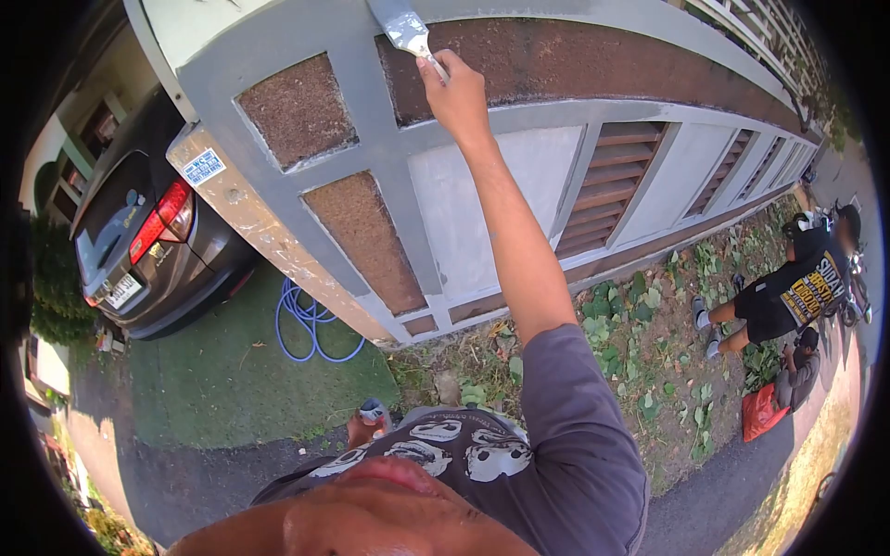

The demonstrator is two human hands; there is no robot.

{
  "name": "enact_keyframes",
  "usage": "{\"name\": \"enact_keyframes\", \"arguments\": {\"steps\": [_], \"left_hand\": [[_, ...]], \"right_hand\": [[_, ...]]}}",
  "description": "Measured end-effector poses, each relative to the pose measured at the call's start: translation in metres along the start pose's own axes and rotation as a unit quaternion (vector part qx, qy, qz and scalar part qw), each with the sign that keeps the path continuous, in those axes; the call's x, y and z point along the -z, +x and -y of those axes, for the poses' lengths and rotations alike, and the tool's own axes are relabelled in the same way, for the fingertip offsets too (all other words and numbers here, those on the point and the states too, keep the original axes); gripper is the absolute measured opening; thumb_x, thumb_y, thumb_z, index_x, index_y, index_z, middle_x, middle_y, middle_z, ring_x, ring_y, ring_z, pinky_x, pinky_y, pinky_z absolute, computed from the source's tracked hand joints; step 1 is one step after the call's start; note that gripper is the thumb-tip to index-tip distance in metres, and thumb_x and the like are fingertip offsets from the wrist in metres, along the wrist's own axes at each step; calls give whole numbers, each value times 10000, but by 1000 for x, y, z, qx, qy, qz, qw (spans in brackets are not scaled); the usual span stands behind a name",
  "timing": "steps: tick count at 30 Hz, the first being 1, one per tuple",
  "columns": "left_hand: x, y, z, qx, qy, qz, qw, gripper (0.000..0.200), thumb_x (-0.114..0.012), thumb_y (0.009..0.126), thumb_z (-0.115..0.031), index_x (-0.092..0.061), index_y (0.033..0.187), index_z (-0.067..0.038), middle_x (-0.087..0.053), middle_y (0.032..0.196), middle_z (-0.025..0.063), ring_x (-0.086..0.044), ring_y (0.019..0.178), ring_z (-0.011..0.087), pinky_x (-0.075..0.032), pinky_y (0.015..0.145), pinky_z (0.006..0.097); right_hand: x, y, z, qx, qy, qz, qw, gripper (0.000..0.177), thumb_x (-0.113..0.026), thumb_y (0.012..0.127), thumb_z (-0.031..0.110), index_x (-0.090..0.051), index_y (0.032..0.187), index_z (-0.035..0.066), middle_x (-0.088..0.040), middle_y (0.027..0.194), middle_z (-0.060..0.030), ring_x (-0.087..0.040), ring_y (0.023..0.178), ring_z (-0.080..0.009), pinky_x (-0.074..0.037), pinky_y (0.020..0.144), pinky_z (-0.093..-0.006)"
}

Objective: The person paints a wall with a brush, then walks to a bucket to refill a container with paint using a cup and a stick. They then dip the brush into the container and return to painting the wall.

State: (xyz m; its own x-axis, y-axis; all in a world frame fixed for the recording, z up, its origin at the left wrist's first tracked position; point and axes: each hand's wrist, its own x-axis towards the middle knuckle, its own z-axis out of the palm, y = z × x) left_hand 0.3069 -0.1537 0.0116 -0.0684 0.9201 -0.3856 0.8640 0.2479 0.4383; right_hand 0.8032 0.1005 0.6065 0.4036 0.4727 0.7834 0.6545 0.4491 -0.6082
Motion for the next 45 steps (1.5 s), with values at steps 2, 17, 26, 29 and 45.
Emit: {"name": "enact_keyframes", "arguments": {"steps": [2,17,26,29,45], "left_hand": [[1,3,-3,-1,12,-2,1000,1189,-935,502,-488,-447,1414,99,-620,1272,288,-608,1191,414,-499,1004,460],[-11,8,6,-31,39,-51,997,1178,-927,506,-556,-481,1389,83,-623,1253,279,-613,1167,409,-503,984,476],[-23,-3,25,-1,-10,-18,1000,1118,-953,496,-465,-499,1369,64,-619,1268,276,-602,1201,396,-496,997,472],[-16,4,21,4,42,11,999,1220,-927,528,-534,-408,1467,49,-625,1273,247,-612,1191,390,-503,1006,449],[-18,38,0,-49,18,-9,999,1211,-948,502,-483,-420,1463,30,-595,1298,249,-567,1223,408,-466,1052,477]], "right_hand": [[1,2,3,-25,9,-41,999,312,-641,981,315,-654,948,4,-643,683,-152,-624,610,-271,-477,611,-384],[26,14,15,-36,10,-39,999,358,-642,973,364,-700,964,11,-699,756,-162,-676,673,-296,-510,655,-389],[94,89,117,15,-228,7,974,503,-681,892,485,-748,830,-9,-705,779,-218,-694,762,-377,-536,695,-466],[82,108,111,165,-242,37,955,579,-670,892,551,-743,801,-17,-696,750,-220,-688,758,-390,-527,685,-459],[242,163,7,28,-664,-24,747,507,-644,906,559,-728,947,61,-738,928,-171,-703,875,-390,-541,726,-493]]}}
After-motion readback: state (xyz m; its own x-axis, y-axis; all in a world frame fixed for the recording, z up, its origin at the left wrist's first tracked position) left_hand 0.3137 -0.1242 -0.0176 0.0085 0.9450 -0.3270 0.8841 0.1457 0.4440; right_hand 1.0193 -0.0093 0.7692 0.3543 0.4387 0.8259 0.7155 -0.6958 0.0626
